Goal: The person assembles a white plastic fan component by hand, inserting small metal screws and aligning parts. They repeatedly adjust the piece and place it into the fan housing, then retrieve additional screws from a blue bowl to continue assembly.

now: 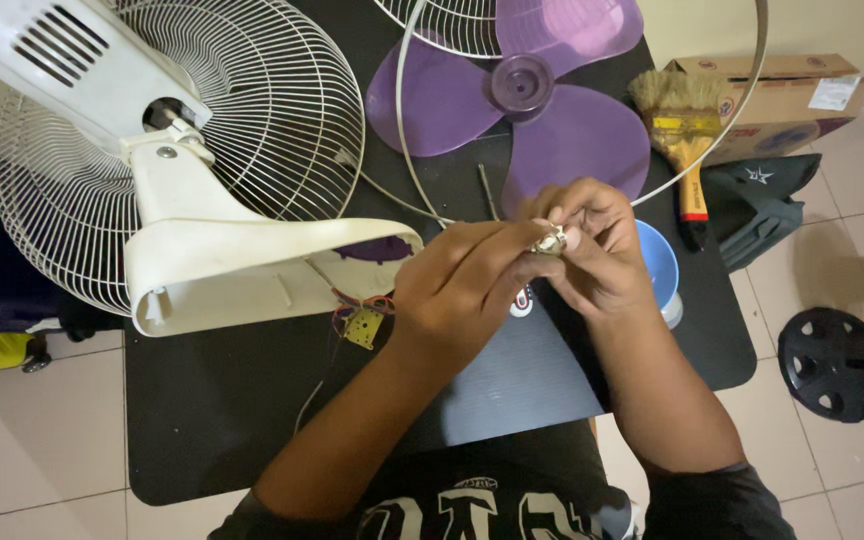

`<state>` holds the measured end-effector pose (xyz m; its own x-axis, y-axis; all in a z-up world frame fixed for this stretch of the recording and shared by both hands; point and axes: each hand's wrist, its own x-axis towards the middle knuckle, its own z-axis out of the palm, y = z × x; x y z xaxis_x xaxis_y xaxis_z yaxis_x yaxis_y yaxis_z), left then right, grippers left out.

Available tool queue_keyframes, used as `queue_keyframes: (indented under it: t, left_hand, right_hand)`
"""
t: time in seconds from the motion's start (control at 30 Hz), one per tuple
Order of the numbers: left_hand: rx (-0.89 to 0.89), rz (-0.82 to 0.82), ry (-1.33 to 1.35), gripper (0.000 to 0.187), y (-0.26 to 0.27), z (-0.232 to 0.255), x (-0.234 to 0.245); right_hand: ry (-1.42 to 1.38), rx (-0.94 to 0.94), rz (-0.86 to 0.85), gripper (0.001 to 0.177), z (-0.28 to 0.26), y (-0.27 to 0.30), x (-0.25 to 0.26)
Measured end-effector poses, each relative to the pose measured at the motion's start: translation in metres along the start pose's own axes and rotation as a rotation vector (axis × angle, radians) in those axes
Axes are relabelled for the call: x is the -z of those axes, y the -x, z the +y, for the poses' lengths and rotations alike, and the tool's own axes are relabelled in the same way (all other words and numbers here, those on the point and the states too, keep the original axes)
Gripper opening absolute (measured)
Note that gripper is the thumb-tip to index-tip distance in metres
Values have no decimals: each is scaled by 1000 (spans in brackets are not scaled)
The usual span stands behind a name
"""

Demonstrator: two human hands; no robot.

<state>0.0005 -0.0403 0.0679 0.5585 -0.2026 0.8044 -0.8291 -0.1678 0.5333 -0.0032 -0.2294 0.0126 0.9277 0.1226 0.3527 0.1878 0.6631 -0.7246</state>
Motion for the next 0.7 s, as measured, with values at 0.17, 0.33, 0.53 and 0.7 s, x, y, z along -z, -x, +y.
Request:
queue_keyframes:
  t: [0.17,0.33,0.53,0.7]
  left_hand:
    - [-20,-11,15,33,-1,2,5]
    - [4,21,-62,34,-1,4,4]
    - [73,10,-61,32,1,4,-1]
    - [77,5,22,32,2,2,-2]
  right_hand:
    - [-37,5,-9,15,6,4,0]
    - [-20,35,-5,16,8,2,6]
    - [59,77,15,11,5,-3,5]
    - [53,70,25,11,6,-1,4]
